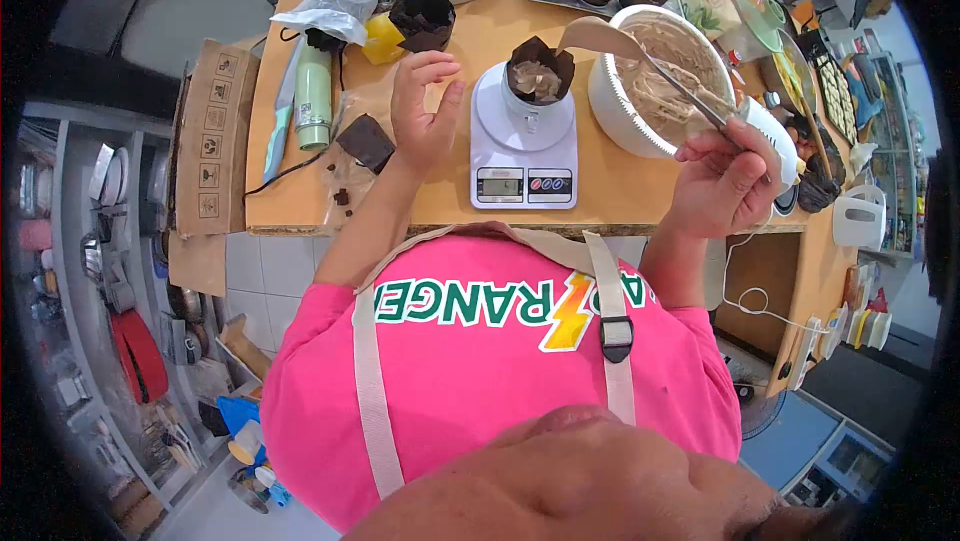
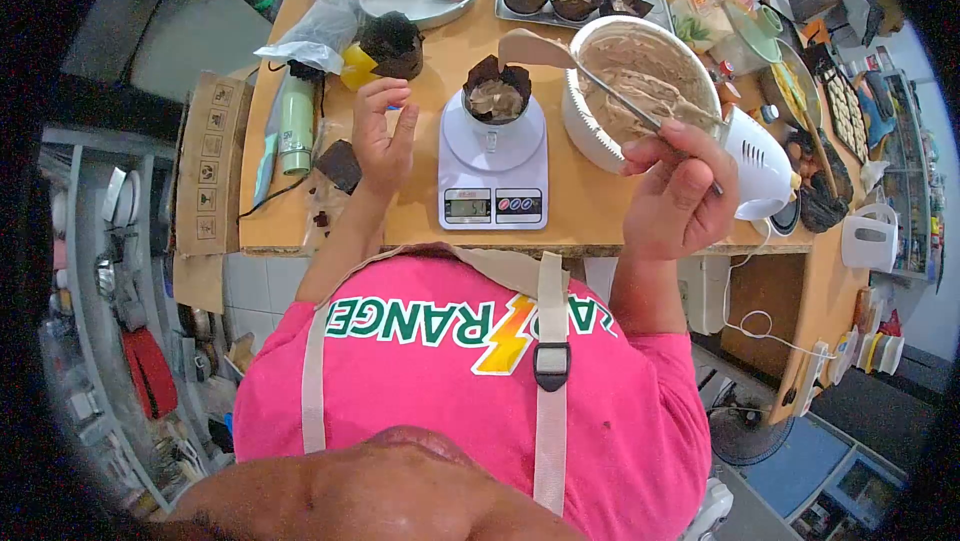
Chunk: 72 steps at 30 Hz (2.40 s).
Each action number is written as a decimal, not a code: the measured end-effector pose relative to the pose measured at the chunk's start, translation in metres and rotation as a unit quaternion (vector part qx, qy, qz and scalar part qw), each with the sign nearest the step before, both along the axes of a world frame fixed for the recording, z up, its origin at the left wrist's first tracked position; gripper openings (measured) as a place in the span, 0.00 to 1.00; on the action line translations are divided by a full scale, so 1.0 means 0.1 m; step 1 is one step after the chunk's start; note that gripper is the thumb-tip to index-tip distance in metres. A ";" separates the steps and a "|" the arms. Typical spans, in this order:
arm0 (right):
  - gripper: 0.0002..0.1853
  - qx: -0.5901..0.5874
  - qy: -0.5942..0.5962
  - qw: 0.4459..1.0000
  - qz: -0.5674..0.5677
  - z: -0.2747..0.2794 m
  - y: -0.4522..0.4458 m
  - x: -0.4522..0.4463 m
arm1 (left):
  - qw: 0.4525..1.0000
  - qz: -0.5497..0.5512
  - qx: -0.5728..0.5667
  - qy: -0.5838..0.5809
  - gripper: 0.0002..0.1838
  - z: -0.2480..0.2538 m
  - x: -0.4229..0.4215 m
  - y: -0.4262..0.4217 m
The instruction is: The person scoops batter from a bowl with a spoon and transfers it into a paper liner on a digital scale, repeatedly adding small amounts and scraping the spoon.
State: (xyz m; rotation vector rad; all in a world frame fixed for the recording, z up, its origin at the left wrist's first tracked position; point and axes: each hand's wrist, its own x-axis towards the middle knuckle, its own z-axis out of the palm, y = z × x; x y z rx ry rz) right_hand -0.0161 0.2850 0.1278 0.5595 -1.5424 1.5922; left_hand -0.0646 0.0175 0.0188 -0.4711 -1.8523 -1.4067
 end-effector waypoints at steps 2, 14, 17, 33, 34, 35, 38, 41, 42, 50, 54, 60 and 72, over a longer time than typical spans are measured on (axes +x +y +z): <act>0.22 0.002 -0.001 1.000 -0.002 0.02 -0.02 0.00 | 1.000 0.000 -0.002 0.000 0.09 0.00 0.00 0.00; 0.07 0.322 -0.033 0.946 -0.015 -0.10 -0.29 -0.17 | 1.000 0.004 -0.012 0.004 0.08 0.00 0.00 0.00; 0.07 0.404 -0.038 0.914 -0.005 -0.07 -0.34 -0.19 | 1.000 0.003 -0.009 0.003 0.08 0.00 -0.01 0.00; 0.11 0.396 0.044 0.917 -0.007 -0.09 -0.26 -0.10 | 0.987 -0.066 -0.113 -0.090 0.21 0.01 -0.01 0.06; 0.11 0.396 0.044 0.917 -0.007 -0.10 -0.25 -0.08 | 0.985 -0.071 -0.131 -0.089 0.23 0.01 -0.01 0.07; 0.12 0.385 0.064 0.921 -0.008 -0.10 -0.25 -0.06 | 0.985 -0.071 -0.131 -0.089 0.23 0.01 -0.01 0.08; 0.13 0.384 0.072 0.920 -0.003 -0.12 -0.26 -0.04 | 0.982 -0.069 -0.170 -0.054 0.24 0.03 0.00 0.08; 0.14 0.413 0.051 0.909 0.006 -0.17 -0.24 -0.03 | 0.982 -0.059 -0.166 -0.068 0.25 0.00 0.00 0.09; 0.14 0.429 0.044 0.902 0.013 -0.18 -0.23 -0.04 | 0.982 -0.059 -0.168 -0.062 0.25 -0.01 0.00 0.09; 0.10 0.396 0.065 0.916 -0.015 -0.18 -0.21 -0.02 | 0.982 -0.046 -0.173 -0.066 0.24 0.04 0.00 0.09; 0.09 0.377 0.077 0.923 -0.027 -0.17 -0.21 -0.01 | 0.984 -0.039 -0.162 -0.062 0.23 0.03 0.03 0.08; 0.13 0.324 0.093 0.941 -0.042 -0.17 -0.14 0.01 | 0.993 -0.012 -0.120 -0.018 0.19 0.04 0.05 0.07; 0.18 -0.195 -0.152 0.969 -0.015 -0.09 0.11 -0.02 | 0.998 0.007 -0.047 0.045 0.12 -0.04 0.04 0.02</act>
